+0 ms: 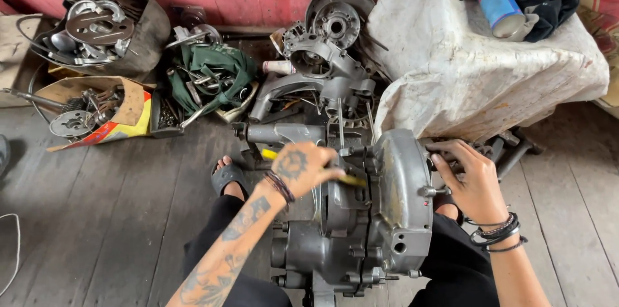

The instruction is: Cleaning or prepping a motorcycle engine casing using a small brush to reach crevices and bolt holes

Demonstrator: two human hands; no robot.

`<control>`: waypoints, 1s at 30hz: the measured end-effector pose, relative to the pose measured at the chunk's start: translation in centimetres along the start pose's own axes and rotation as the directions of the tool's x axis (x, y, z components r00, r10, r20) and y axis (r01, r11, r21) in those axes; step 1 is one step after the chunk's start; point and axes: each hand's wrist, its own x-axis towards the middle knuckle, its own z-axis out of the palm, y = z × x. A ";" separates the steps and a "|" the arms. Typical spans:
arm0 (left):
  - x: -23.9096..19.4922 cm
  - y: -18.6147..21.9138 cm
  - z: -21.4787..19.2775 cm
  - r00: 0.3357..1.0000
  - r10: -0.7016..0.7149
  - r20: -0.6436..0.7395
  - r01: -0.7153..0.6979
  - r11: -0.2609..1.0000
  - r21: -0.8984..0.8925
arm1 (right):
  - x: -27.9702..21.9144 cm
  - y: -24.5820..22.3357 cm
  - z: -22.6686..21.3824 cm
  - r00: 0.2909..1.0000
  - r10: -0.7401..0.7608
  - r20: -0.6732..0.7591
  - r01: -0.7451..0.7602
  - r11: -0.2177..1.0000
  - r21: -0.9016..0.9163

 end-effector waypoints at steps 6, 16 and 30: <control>-1.8 2.3 2.0 0.994 0.091 -0.058 -0.093 0.995 -0.043 | 0.3 1.1 0.4 1.000 -0.015 0.025 0.016 1.000 -0.017; -3.8 7.0 4.3 0.991 0.123 -0.052 -0.107 0.964 0.242 | 0.6 1.0 0.8 0.999 -0.033 0.025 0.035 0.997 -0.072; -2.7 5.6 5.5 0.997 -0.042 -0.069 0.056 0.972 0.228 | 0.9 0.4 1.1 0.982 0.027 0.186 0.009 0.982 -0.189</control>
